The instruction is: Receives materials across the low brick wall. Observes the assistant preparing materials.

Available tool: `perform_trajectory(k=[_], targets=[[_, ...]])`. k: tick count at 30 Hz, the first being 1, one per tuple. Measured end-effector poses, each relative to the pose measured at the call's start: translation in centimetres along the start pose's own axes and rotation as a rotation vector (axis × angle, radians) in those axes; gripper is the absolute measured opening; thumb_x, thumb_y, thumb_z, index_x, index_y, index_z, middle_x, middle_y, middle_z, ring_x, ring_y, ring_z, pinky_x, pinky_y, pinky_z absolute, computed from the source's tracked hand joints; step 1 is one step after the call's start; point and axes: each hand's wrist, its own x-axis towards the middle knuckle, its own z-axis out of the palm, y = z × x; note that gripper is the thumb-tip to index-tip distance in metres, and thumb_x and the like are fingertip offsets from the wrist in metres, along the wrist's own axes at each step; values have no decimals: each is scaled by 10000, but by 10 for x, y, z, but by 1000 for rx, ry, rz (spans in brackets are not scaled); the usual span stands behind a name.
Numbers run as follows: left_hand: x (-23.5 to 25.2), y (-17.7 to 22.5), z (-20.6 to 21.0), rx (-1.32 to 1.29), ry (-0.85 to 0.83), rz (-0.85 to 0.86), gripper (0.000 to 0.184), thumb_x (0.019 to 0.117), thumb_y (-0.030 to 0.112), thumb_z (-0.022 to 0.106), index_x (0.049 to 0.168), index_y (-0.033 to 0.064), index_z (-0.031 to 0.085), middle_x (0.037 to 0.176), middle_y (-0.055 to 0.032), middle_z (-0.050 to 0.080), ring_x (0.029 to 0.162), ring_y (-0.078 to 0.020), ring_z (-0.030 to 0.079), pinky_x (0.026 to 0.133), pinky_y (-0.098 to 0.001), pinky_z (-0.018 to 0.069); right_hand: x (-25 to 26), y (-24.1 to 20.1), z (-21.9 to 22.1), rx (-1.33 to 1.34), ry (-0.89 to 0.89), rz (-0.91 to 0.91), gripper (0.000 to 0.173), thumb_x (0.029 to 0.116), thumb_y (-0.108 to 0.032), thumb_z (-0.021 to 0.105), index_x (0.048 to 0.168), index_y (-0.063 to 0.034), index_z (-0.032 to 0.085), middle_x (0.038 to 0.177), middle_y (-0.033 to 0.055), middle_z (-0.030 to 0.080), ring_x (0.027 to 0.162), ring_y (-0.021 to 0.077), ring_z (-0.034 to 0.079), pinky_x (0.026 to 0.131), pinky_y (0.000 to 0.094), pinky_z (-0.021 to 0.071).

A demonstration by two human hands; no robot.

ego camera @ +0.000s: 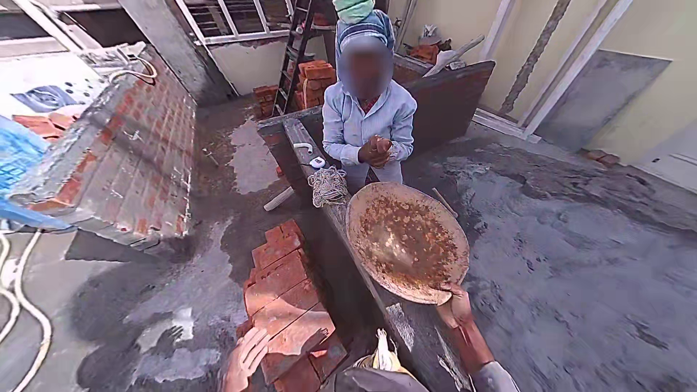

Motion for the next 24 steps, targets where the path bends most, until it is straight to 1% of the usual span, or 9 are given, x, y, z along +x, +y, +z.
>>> perform_trajectory(k=[2, 5, 7, 10, 12, 14, 17, 21, 24], targets=[[9, 8, 8, 19, -34, 9, 566, 1101, 372, 239, 1442, -20, 461, 1382, -205, 603, 1204, -295, 651, 1009, -453, 536, 8, 0, -6, 28, 44, -14, 172, 826, -34, 510, 925, -63, 648, 872, 121, 740, 795, 223, 742, 694, 421, 629], [10, 28, 31, 29, -67, 30, 572, 1091, 346, 260, 1451, -65, 431, 1398, -241, 581, 1222, -302, 636, 1034, -439, 516, 18, 4, -13, 62, 90, -31, 176, 845, -41, 496, 948, -63, 638, 876, 129, 736, 784, 235, 740, 660, 422, 628], [4, 41, 51, 37, -41, 19, 551, 1082, 329, 272, 1462, -40, 425, 1397, -221, 579, 1200, -284, 643, 1005, -423, 528, 22, 5, -16, 71, 126, -40, 180, 851, -40, 500, 975, -64, 627, 895, 137, 734, 792, 257, 740, 658, 447, 626], [0, 46, 70, 48, -15, 16, 534, 1087, 320, 290, 1463, -34, 429, 1390, -227, 582, 1189, -308, 646, 987, -451, 538, 25, 5, -17, 87, 153, -42, 200, 847, -41, 503, 1014, -61, 612, 928, 149, 728, 821, 275, 738, 683, 479, 626], [8, 35, 69, 56, -4, 23, 543, 1077, 341, 321, 1435, -37, 473, 1350, -224, 615, 1158, -317, 666, 965, -469, 557, 29, 4, -12, 88, 149, -52, 212, 842, -45, 506, 1027, -59, 609, 936, 144, 727, 832, 267, 737, 696, 476, 627], [7, 35, 73, 82, -8, 3, 534, 1075, 334, 319, 1427, -34, 481, 1324, -217, 633, 1137, -303, 676, 960, -465, 559, 36, 2, -2, 78, 165, -63, 205, 854, -39, 486, 1019, -63, 605, 919, 137, 725, 814, 257, 736, 681, 460, 627], [3, 38, 74, 87, -16, -33, 512, 1084, 298, 308, 1433, -46, 459, 1316, -234, 627, 1121, -303, 677, 957, -454, 555, 50, -2, 11, 27, 187, -63, 178, 910, -49, 454, 1017, -63, 596, 906, 132, 716, 792, 256, 727, 666, 453, 620], [20, 12, 52, 30, -47, 35, 533, 1080, 341, 338, 1432, -40, 458, 1324, -211, 631, 1136, -296, 679, 960, -459, 564, 75, -12, 17, -36, 199, -74, 191, 988, -89, 429, 1108, -59, 575, 941, 145, 714, 800, 280, 729, 654, 472, 623], [11, 16, 56, 46, -24, 0, 530, 1084, 326, 326, 1446, -40, 448, 1361, -231, 606, 1171, -314, 663, 985, -466, 553, 88, -28, 10, -82, 240, -61, 197, 985, -99, 440, 1119, -51, 576, 950, 165, 713, 794, 298, 729, 642, 484, 619]])
